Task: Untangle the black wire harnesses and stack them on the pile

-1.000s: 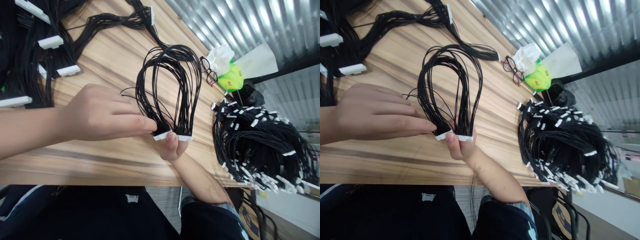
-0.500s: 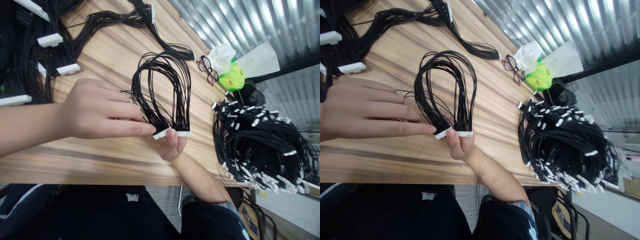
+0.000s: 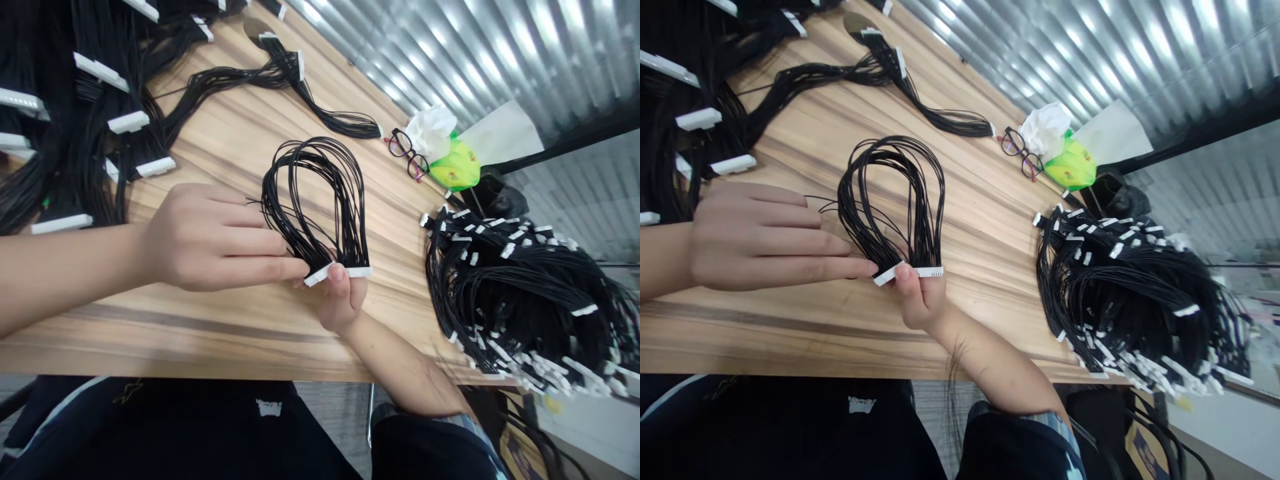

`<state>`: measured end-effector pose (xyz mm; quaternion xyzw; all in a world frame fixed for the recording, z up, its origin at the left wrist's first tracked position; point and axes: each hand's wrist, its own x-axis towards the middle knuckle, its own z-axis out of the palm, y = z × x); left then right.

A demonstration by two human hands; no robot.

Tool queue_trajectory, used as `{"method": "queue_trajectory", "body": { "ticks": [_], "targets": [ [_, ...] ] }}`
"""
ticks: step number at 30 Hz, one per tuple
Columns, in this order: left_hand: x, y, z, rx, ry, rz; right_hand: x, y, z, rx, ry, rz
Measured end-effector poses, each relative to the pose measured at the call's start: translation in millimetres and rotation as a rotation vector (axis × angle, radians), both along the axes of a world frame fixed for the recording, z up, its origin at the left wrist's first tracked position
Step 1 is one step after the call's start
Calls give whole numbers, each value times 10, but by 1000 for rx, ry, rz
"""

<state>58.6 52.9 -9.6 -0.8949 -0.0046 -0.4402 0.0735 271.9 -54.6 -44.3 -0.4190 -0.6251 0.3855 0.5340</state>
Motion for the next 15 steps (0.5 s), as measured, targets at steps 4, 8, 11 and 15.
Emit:
{"method": "queue_trajectory", "body": {
  "ticks": [4,8,11,15],
  "targets": [
    [14,-18,16,-9,-5,0,-47,-28,30,-11,177,-58],
    [29,-37,36,-47,-13,9,-79,-38,39,-11,227,-59],
    [30,-44,34,-53,-10,21,-87,-37,62,4,259,-43],
    [39,-54,64,-81,49,52,-97,-34,96,-44,223,-86]
  ]
}}
